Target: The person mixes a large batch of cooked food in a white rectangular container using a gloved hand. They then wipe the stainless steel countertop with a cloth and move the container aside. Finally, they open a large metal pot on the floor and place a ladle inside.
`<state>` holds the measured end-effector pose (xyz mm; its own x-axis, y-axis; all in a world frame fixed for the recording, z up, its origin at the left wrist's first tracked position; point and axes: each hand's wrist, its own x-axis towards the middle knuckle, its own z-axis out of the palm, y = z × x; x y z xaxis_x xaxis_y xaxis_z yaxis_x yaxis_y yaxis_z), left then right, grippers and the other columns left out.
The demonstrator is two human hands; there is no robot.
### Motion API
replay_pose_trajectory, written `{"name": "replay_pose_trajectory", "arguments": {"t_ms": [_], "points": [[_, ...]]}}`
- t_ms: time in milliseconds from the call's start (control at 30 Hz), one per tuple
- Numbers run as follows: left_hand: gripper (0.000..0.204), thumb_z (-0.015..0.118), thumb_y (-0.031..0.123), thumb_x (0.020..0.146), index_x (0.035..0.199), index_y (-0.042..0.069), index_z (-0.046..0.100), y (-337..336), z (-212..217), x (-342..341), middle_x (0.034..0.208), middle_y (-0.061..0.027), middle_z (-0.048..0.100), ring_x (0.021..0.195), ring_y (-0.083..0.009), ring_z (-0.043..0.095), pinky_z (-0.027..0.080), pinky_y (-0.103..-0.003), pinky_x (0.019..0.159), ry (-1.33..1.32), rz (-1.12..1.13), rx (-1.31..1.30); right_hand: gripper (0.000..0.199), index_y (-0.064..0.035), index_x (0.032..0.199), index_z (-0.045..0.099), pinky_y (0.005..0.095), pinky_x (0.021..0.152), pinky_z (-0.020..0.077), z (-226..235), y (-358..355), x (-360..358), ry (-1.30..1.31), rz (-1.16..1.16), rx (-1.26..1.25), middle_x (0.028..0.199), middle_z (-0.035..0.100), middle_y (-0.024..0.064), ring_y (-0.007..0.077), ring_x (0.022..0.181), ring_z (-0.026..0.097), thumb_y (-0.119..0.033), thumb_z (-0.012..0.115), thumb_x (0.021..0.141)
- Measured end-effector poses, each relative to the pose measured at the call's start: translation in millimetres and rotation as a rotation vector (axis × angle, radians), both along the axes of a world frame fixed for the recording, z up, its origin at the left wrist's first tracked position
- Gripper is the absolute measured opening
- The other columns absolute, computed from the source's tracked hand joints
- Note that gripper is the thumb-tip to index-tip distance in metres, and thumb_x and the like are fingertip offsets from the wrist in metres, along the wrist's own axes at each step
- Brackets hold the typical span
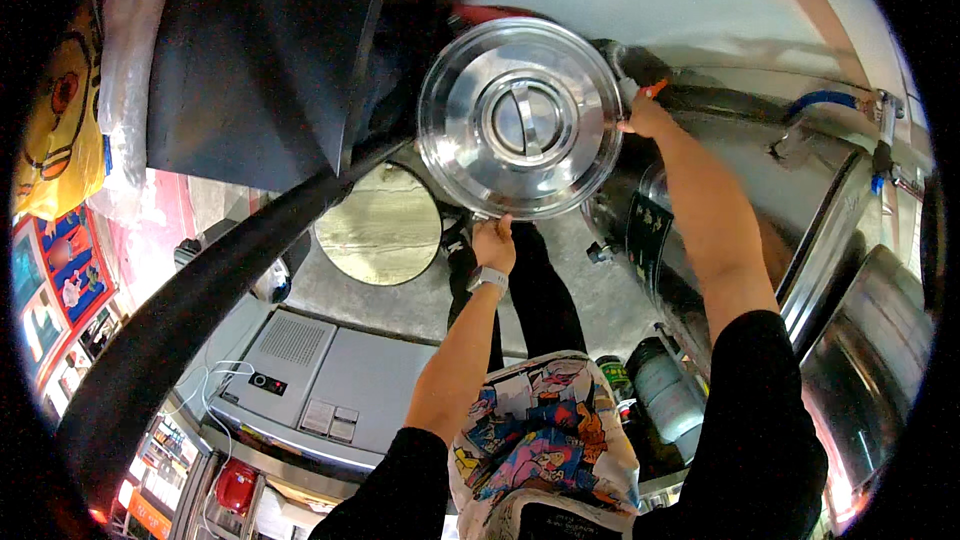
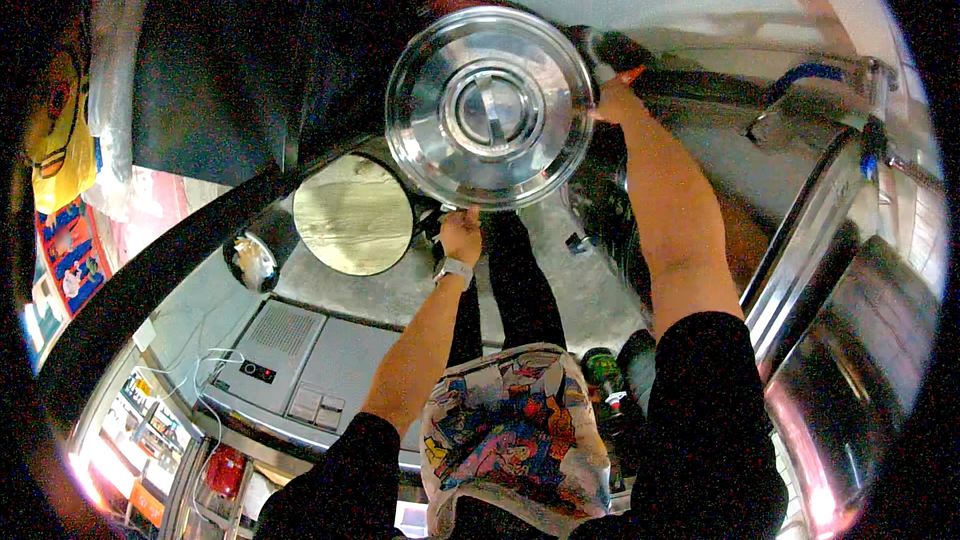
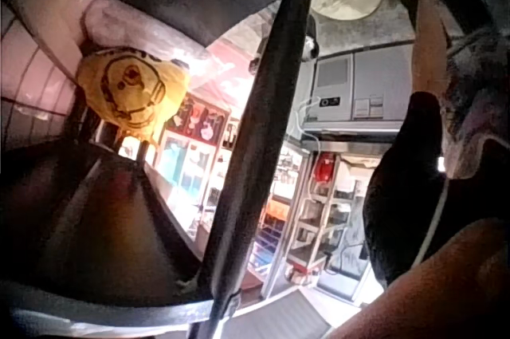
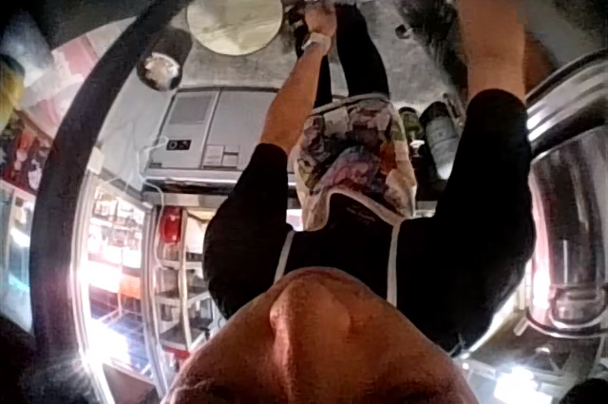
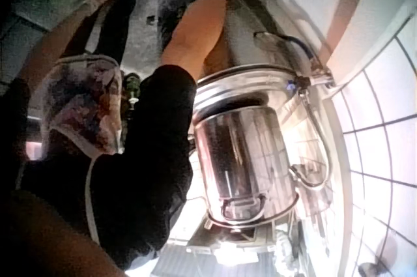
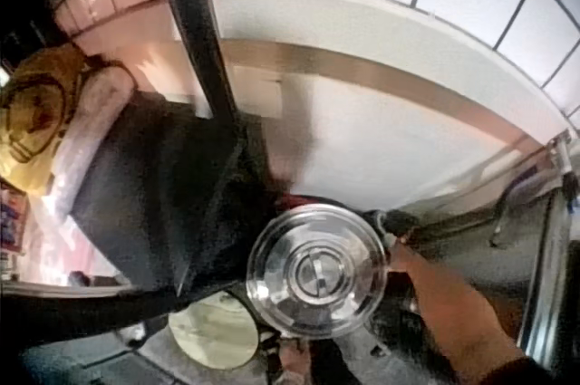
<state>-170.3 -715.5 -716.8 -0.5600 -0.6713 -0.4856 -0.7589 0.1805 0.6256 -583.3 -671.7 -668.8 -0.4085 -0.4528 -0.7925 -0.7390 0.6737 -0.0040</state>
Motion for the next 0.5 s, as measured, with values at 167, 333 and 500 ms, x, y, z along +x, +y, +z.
{"name": "replay_pose_trajectory", "arguments": {"t_ms": [167,333,500], "points": [[0.031,0.074,0.028,0.084,0.084,0.0,0.062,-27,37,-12,0.081,-0.016,0.059,0.078,-0.0369,0.055,0.046,-0.048,0.077,-0.226,-0.111,0.154,0.094,0.0168,0.124,0.049,0.0448,0.094,0.0504,12,17,-14,-0.038,-0.02,0.082,0.123,0.059,0.0331,0.0445,0.114,0.06,-0.05,0.085,0.068],[0.077,0.068,-0.01,0.081,0.146,0.001,0.028,-46,-22,57,0.138,-0.016,0.044,0.105,-0.0238,0.056,0.052,-0.036,0.083,0.424,0.319,0.487,0.092,0.013,0.124,0.051,0.0443,0.09,0.0512,-11,-9,-11,-0.039,-0.009,-0.002,0.117,0.063,0.0312,0.0409,0.111,0.062,-0.044,0.09,0.062],[0.084,0.064,-0.014,0.084,0.153,0.004,0.02,-60,-2,38,0.145,-0.0151,0.041,0.11,-0.0216,0.058,0.052,-0.032,0.089,0.344,0.226,0.645,0.083,0.0124,0.117,0.056,0.0427,0.085,0.0515,-15,8,-22,-0.088,-0.147,-0.008,0.103,0.067,0.0286,0.039,0.097,0.066,-0.039,0.091,0.062]]}}
